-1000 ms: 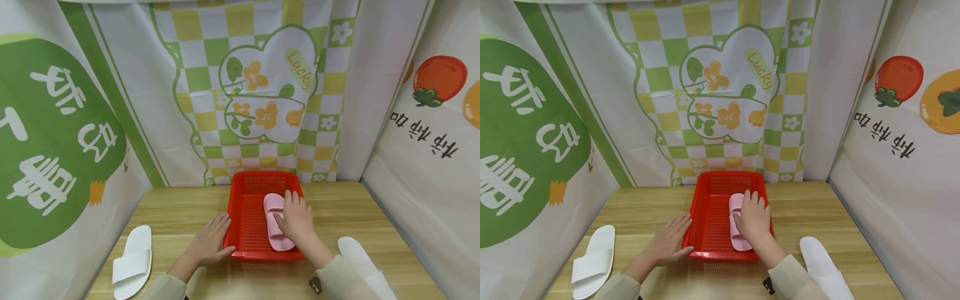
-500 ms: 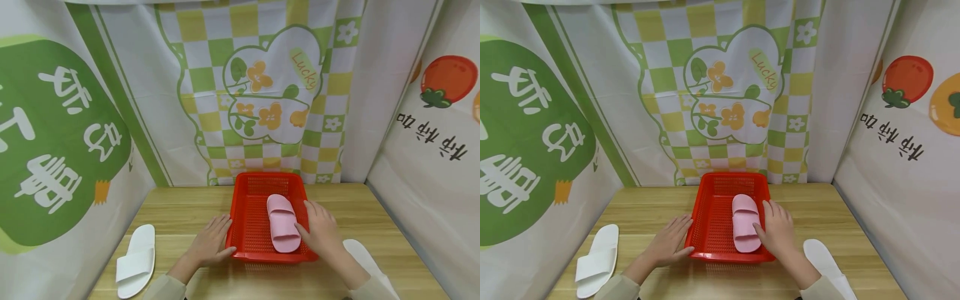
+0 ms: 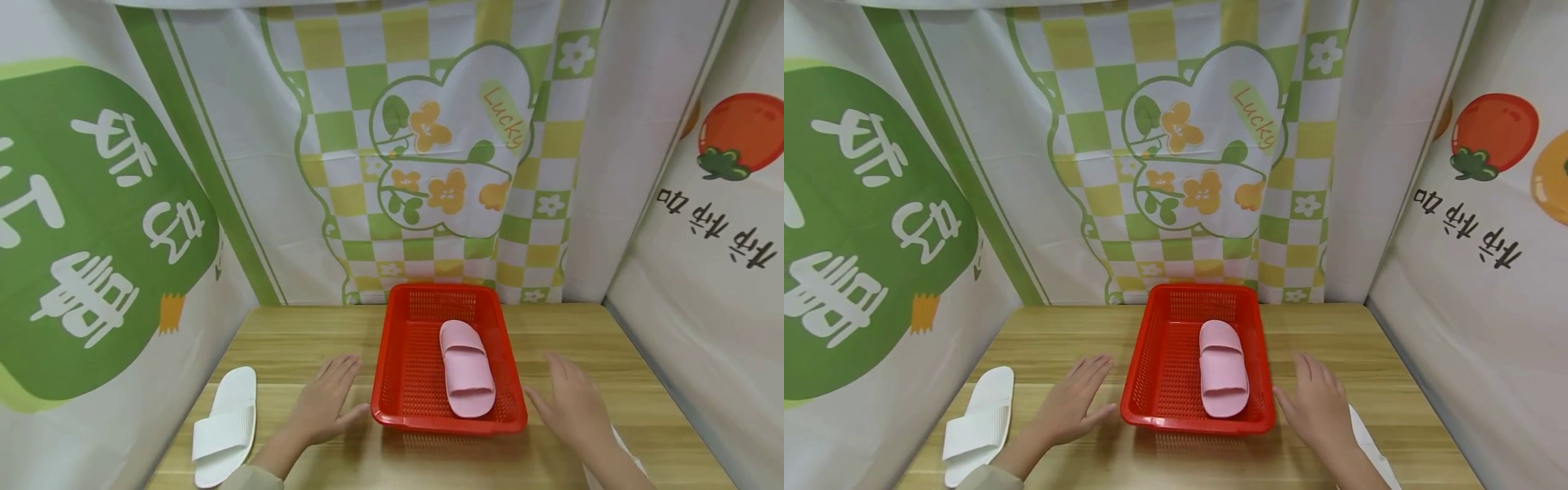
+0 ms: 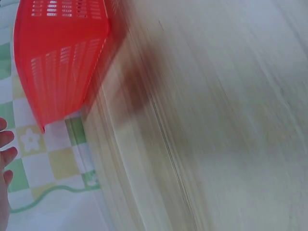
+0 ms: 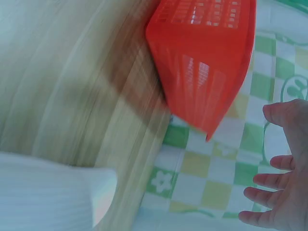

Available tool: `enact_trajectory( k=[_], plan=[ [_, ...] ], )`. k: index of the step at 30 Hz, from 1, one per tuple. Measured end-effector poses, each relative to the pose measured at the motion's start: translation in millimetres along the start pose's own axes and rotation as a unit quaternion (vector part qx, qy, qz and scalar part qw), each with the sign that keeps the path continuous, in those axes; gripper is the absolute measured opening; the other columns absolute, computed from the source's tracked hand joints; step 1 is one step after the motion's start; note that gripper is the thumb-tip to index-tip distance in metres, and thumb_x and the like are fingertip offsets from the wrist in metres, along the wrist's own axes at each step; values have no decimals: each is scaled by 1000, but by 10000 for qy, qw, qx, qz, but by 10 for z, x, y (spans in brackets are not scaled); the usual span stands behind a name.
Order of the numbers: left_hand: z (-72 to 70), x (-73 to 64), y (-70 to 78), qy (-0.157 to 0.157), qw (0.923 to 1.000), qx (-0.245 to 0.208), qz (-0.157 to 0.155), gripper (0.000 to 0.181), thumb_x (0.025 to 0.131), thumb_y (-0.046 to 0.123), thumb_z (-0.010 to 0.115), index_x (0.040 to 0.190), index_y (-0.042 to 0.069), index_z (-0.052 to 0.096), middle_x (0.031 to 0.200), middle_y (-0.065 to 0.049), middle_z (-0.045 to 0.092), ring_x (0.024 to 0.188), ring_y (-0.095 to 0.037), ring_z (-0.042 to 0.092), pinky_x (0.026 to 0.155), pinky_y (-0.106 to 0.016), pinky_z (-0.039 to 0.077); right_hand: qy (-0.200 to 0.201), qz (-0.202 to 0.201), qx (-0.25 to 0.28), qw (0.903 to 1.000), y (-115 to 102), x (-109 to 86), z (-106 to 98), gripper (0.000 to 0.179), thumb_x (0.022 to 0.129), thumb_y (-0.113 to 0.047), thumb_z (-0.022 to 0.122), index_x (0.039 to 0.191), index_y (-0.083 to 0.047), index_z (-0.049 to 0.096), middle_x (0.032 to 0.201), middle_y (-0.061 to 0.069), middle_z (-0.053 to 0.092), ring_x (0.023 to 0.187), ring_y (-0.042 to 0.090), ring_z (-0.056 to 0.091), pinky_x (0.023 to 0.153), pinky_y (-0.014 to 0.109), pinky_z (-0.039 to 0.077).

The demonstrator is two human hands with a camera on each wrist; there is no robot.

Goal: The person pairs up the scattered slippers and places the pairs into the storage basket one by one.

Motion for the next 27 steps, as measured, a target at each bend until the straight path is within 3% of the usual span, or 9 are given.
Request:
enact_trajectory(
  k=[7,13,21,27],
  plan=[
    [-121,-154,-201,138,9989,170,-405,76,89,51,56,135,-9,48,135,-23,52,127,-39,46,107,-54,32,281,-9,-61,9996,202,-131,-165,71,73,-24,82,124,12,50,116,30,57,105,49,54,83,64,42],
    [-201,-373,-461,188,9938,320,-1045,76,85,45,65,136,-9,48,137,-24,50,127,-41,45,106,-57,31,223,217,-34,9995,344,-232,-179,71,73,-24,81,126,10,49,120,30,53,107,50,51,83,66,39],
    [-276,-708,-803,7,9803,474,-1915,80,86,50,65,136,-10,46,136,-28,49,127,-45,42,106,-62,26,115,583,-39,9982,548,-388,-191,71,74,-23,79,129,7,47,120,31,52,106,52,50,82,67,38],
    [-347,-973,-1035,113,9681,681,-2410,85,83,54,66,133,-11,46,133,-29,49,125,-46,41,102,-65,26,-46,768,-216,9968,703,-497,-167,74,75,-26,79,125,16,45,117,39,50,103,57,49,82,67,39]
  ],
)
Point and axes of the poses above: each hand's wrist, its own x-axis towards the middle knuckle, its own z-axis out of the palm, y = z × x, the point moved 10 cm from there along x, towards the middle knuckle
